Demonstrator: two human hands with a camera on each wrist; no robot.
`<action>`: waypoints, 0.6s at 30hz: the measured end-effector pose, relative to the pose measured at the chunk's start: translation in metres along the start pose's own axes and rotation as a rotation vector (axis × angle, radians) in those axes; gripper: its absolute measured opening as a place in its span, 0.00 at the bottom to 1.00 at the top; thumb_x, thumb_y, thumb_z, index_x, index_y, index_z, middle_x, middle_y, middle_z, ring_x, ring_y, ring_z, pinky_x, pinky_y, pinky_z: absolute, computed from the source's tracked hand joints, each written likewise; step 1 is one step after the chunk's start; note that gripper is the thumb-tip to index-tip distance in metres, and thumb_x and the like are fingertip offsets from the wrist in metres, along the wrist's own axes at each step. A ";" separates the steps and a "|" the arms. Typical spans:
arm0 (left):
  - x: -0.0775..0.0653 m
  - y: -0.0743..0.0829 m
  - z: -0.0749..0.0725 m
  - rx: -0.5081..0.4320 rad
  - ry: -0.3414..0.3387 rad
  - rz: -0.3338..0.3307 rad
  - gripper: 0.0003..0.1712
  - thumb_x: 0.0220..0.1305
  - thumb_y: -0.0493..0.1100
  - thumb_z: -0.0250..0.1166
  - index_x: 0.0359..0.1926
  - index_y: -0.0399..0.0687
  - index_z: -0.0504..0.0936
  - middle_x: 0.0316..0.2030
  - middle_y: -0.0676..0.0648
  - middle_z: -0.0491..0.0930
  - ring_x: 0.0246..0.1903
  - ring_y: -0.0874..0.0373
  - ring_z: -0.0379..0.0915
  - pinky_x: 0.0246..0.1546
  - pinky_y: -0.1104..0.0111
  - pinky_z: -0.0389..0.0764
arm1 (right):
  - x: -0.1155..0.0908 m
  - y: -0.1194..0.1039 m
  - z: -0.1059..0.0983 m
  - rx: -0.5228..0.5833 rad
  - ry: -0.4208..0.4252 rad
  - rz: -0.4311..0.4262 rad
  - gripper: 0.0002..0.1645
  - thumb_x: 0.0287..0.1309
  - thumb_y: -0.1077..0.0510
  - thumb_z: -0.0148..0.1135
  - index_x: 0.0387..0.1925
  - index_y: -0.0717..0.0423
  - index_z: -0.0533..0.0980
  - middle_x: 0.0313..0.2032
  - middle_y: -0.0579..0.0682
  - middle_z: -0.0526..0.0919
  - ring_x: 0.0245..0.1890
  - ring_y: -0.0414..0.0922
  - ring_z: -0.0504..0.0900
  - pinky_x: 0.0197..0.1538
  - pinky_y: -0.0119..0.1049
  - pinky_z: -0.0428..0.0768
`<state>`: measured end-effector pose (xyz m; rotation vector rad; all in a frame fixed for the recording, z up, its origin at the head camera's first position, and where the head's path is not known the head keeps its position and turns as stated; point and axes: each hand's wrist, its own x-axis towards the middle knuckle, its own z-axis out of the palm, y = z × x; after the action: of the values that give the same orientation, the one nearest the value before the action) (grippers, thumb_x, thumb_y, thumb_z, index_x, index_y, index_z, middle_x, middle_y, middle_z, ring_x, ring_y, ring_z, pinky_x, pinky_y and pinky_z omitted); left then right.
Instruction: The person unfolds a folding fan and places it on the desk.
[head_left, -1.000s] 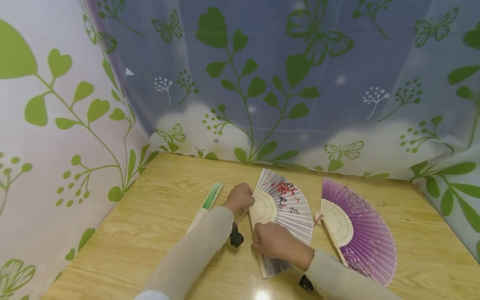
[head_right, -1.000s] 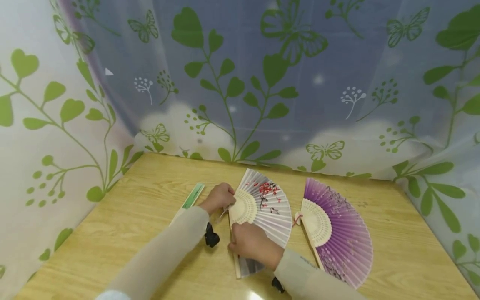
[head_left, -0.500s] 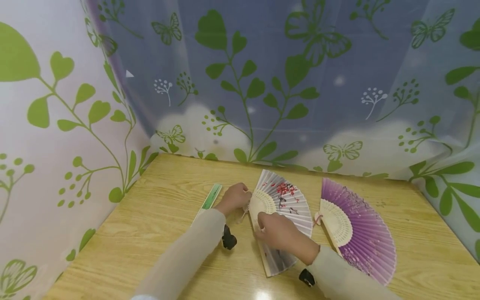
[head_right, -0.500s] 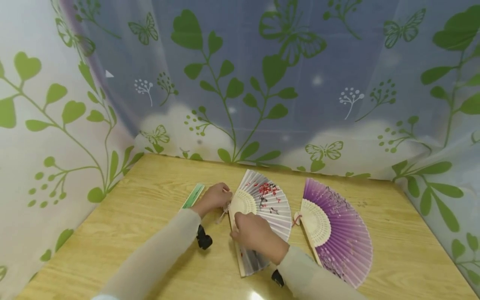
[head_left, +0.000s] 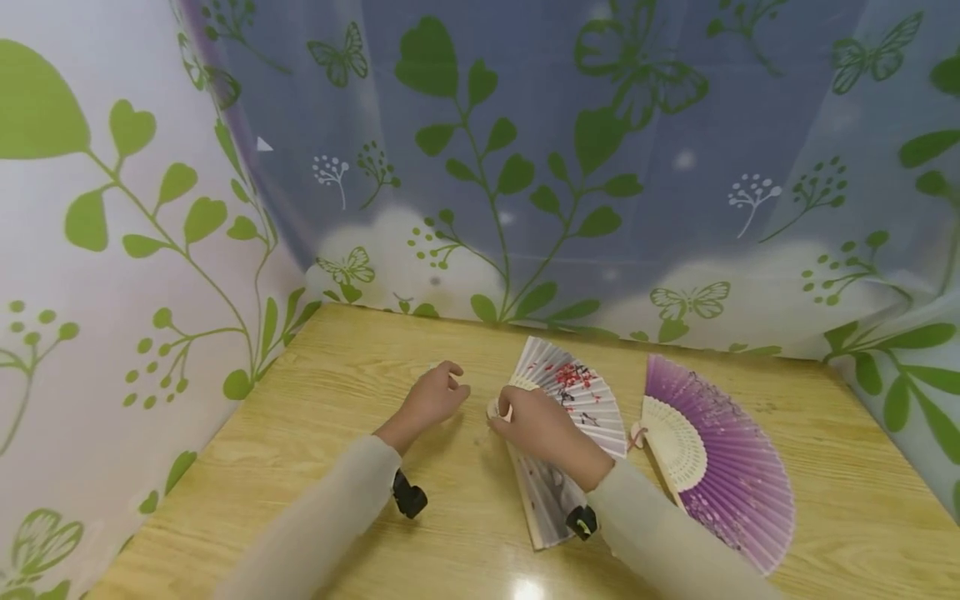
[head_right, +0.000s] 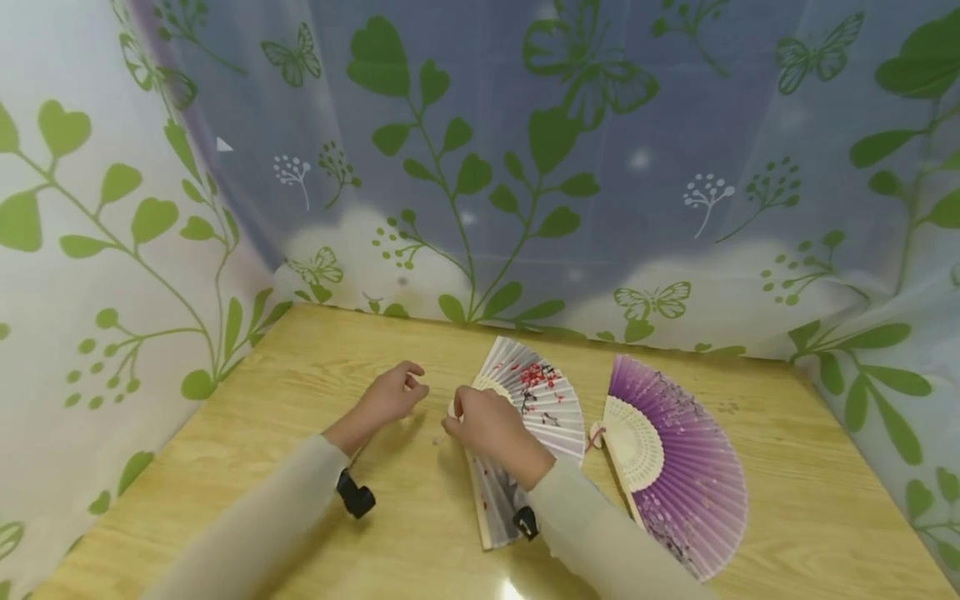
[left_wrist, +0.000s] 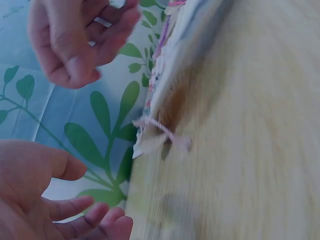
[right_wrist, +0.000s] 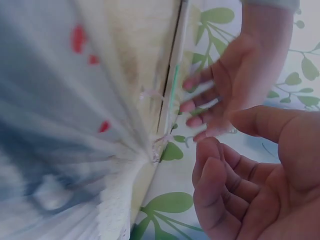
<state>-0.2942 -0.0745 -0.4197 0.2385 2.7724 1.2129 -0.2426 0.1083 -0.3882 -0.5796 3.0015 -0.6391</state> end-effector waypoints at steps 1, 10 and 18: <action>-0.002 -0.002 -0.002 0.008 0.005 0.000 0.24 0.70 0.46 0.56 0.62 0.39 0.70 0.51 0.37 0.78 0.44 0.46 0.78 0.42 0.55 0.80 | 0.004 -0.002 -0.001 0.014 -0.006 0.007 0.11 0.61 0.51 0.63 0.32 0.55 0.75 0.18 0.45 0.74 0.17 0.41 0.69 0.23 0.34 0.69; -0.025 -0.016 -0.025 0.076 0.010 -0.003 0.28 0.68 0.47 0.58 0.63 0.36 0.68 0.55 0.35 0.75 0.50 0.41 0.75 0.48 0.50 0.78 | 0.034 -0.017 -0.006 0.095 -0.051 0.042 0.14 0.65 0.49 0.61 0.34 0.57 0.75 0.18 0.45 0.78 0.17 0.42 0.77 0.23 0.34 0.72; -0.042 -0.025 -0.037 0.266 0.026 -0.031 0.34 0.67 0.55 0.60 0.63 0.35 0.67 0.53 0.35 0.72 0.42 0.47 0.74 0.41 0.54 0.78 | 0.053 -0.029 0.004 0.135 -0.092 0.110 0.21 0.67 0.44 0.57 0.37 0.60 0.76 0.24 0.49 0.80 0.20 0.49 0.82 0.25 0.34 0.76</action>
<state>-0.2613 -0.1255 -0.4121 0.2016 2.9438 0.8432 -0.2815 0.0625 -0.3775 -0.4212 2.8536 -0.7776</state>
